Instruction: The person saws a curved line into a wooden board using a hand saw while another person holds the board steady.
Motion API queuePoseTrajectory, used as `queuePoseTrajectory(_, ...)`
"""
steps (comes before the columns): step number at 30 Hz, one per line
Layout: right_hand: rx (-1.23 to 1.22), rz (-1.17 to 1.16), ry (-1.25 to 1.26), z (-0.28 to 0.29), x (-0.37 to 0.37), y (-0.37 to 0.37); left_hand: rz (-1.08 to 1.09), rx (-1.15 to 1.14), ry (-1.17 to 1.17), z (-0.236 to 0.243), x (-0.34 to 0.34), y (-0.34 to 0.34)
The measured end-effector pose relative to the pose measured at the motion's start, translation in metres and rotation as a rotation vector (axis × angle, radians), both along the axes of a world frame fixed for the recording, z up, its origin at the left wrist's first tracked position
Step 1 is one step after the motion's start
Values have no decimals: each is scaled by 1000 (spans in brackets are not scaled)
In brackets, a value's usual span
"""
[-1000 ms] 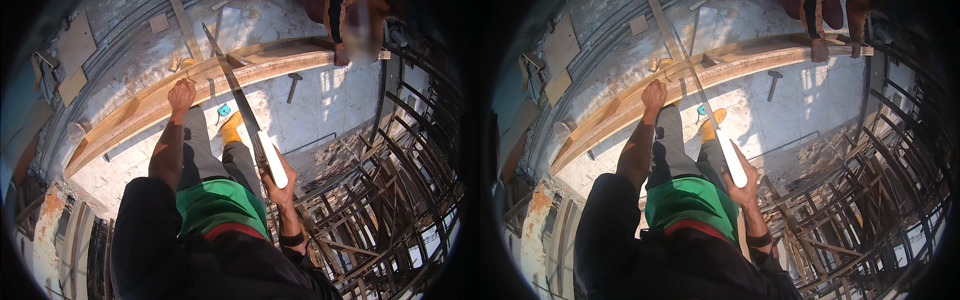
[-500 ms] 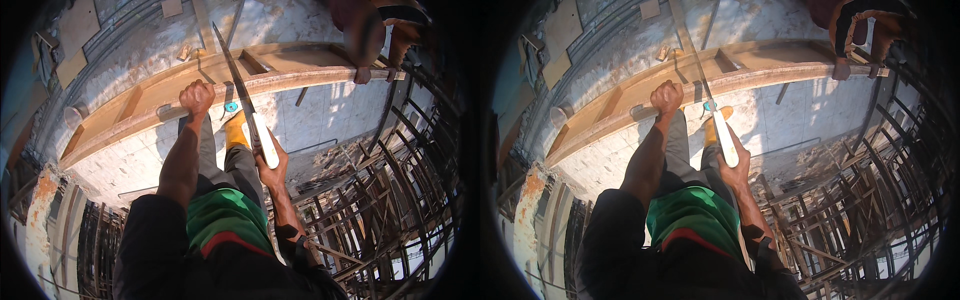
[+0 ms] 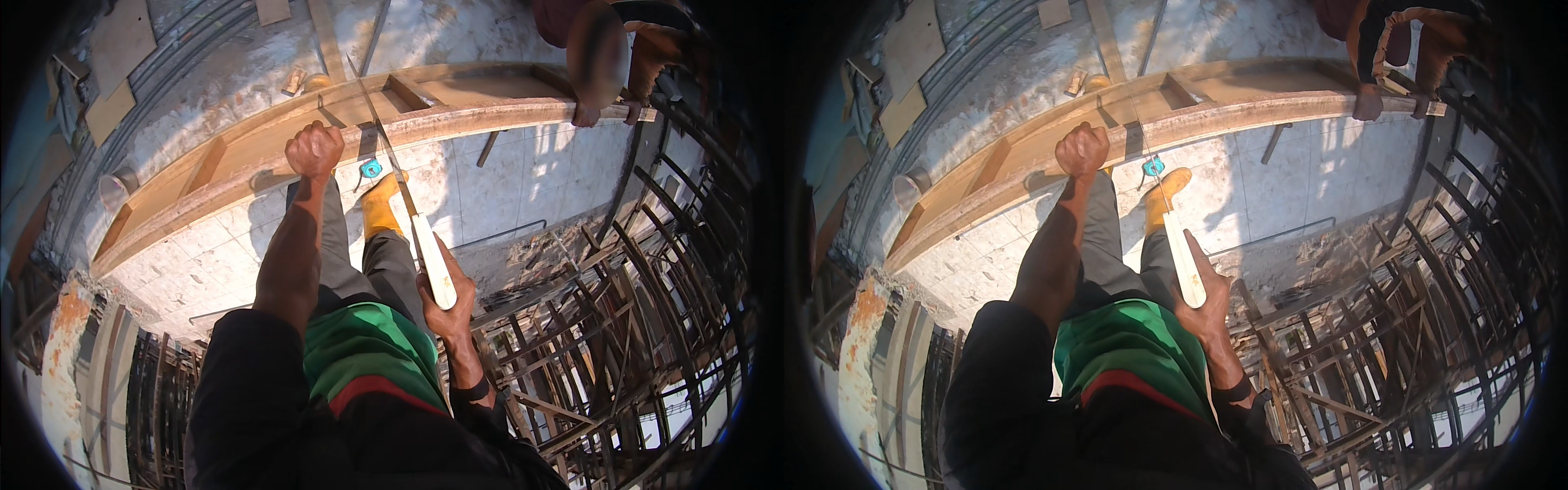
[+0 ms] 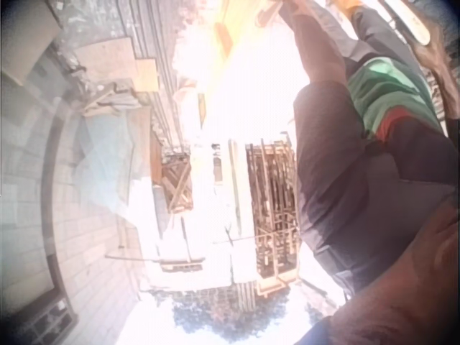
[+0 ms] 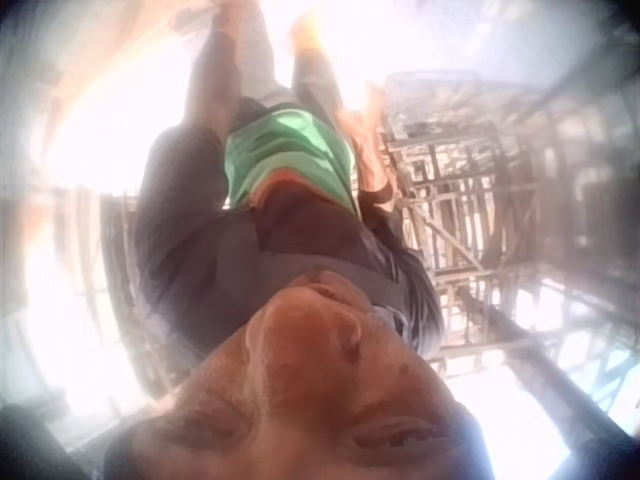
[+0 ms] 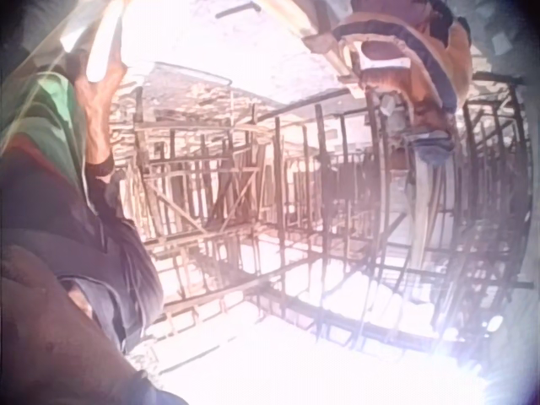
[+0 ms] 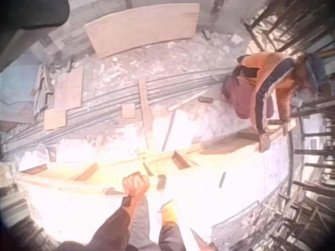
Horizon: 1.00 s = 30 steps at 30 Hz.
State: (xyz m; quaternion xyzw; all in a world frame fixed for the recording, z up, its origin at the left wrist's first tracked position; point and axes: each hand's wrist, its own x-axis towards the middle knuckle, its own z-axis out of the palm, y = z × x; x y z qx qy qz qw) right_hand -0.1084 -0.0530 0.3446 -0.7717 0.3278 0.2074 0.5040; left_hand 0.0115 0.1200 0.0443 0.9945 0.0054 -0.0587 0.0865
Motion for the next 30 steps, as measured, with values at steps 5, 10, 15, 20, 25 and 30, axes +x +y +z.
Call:
queuePoseTrajectory(5, -30, 21, -49, -30, 28, 6, 22, -24, 31, 0, 3, -2)
queuePoseTrajectory(10, -1, 2, 49, 40, -6, 6, 40, -19, 134, -1, 6, 0)
queuePoseTrajectory(15, -21, 1, -27, 32, -9, -2, 46, -61, 68, 4, 8, -1)
queuePoseTrajectory(20, 24, -43, 113, 9, 2, 3, 45, -23, 173, 6, 5, -1)
queuePoseTrajectory(25, -4, 4, 228, 108, -31, 0, 51, -23, 202, 8, 7, 0)
queuePoseTrajectory(30, 11, 2, 155, 45, 3, 3, 54, -80, 236, 6, 2, -1)
